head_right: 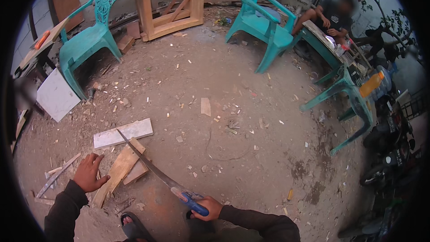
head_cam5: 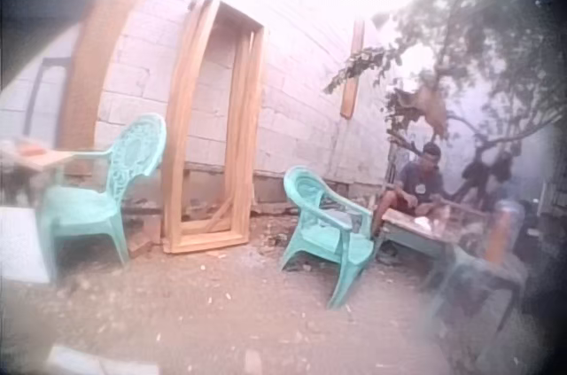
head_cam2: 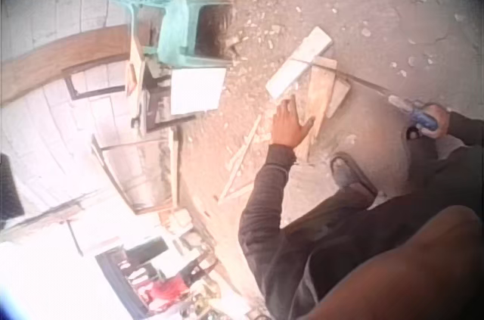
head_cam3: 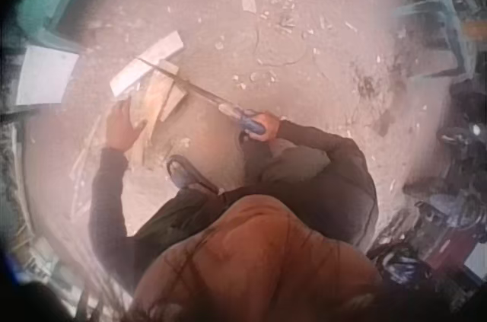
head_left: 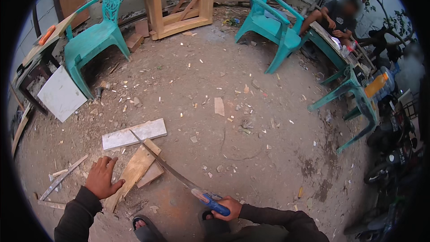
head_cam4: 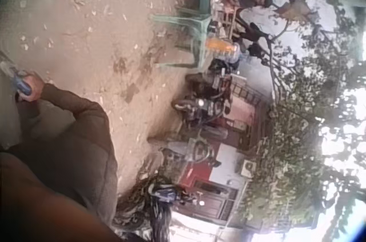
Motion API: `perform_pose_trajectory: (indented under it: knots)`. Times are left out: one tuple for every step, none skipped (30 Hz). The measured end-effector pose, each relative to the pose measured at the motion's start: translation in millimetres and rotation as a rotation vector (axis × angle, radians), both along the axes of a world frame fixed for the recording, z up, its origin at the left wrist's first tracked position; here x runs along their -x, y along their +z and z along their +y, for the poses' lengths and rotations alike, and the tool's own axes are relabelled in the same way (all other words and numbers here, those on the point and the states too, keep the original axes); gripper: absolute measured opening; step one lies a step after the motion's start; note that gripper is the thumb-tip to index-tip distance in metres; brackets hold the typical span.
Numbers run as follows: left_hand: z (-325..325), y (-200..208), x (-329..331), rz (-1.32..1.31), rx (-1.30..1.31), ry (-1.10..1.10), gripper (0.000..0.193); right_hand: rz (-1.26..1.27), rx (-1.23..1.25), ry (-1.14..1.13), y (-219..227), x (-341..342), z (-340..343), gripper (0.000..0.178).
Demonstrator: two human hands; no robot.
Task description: The person saws a piece of wood by hand. They hold the wood steady with one hand while using a handsaw with the other to cut through it, eventually cutting a smaller block off.
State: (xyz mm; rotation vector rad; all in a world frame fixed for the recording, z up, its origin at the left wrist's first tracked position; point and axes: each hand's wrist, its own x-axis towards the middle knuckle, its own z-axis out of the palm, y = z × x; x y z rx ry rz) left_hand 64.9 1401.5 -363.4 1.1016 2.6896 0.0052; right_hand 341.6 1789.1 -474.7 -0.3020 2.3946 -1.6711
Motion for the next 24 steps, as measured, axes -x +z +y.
perform_pose_trajectory:
  knots:
    - [13,-6,3,0.034,0.043,-0.033,0.096,0.017,-0.007,-0.067,-2,-7,6,0.016]
    - [35,-15,5,0.035,0.027,-0.086,0.096,0.017,0.011,-0.097,-5,-21,11,0.016]
    - [53,-24,5,0.024,0.043,-0.113,0.103,0.018,0.029,-0.107,-7,-30,17,0.016]
    - [60,-32,6,0.005,0.068,-0.133,0.109,0.011,0.022,-0.134,-6,-37,16,0.016]
    - [66,-41,6,-0.076,0.062,-0.09,0.116,0.014,0.017,-0.133,-6,-41,16,0.015]
    - [68,-52,5,-0.083,0.056,-0.096,0.116,0.018,0.013,-0.123,-6,-42,16,0.014]
    - [71,-68,4,-0.061,-0.016,-0.099,0.112,0.003,0.008,-0.137,-3,-47,15,0.014]
    - [66,-78,5,-0.026,-0.077,-0.085,0.109,0.017,0.021,-0.128,-2,-43,9,0.014]
    - [63,-86,4,-0.028,-0.07,-0.082,0.109,0.03,0.033,-0.118,0,-38,5,0.014]
    - [61,-94,3,-0.044,-0.124,-0.012,0.102,0.026,0.042,-0.115,2,-33,1,0.014]
    - [60,-101,0,-0.062,-0.177,0.056,0.095,0.031,0.051,-0.109,4,-28,-3,0.014]
    - [59,-110,-5,-0.067,-0.169,0.056,0.095,0.035,0.06,-0.107,3,-25,-7,0.014]
    - [67,-117,-13,-0.123,-0.345,0.196,0.087,0.023,0.058,-0.111,0,-25,-5,0.014]
    - [76,-122,-21,-0.181,-0.519,0.338,0.08,0.027,0.091,-0.101,-5,-25,-4,0.014]
    - [85,-123,-30,-0.117,-0.53,0.393,0.072,0.03,0.121,-0.095,-8,-27,-4,0.014]
    - [99,-124,-38,-0.147,-0.53,0.39,0.072,0.004,0.114,-0.106,-6,-31,0,0.014]
    - [113,-128,-43,-0.069,-0.521,0.43,0.07,-0.041,0.137,-0.107,-2,-33,7,0.014]
    - [123,-135,-52,0.006,-0.511,0.47,0.068,-0.088,0.159,-0.109,2,-38,14,0.014]
    - [120,-135,-48,0.054,-0.501,0.452,0.065,-0.072,0.097,-0.102,11,-34,14,0.014]
    - [118,-136,-45,0.055,-0.512,0.45,0.065,-0.067,0.088,-0.103,16,-29,17,0.014]
    - [114,-136,-43,0.067,-0.579,0.473,0.063,-0.037,0.059,-0.076,21,-24,22,0.014]
    - [96,-136,-41,0.083,-0.623,0.51,0.061,-0.013,0.052,-0.035,22,-14,16,0.014]
    - [89,-136,-40,0.099,-0.605,0.549,0.06,-0.006,0.063,-0.056,23,-7,9,0.013]
    - [85,-134,-37,0.149,-0.583,0.537,0.062,0.005,0.077,-0.062,24,3,1,0.013]
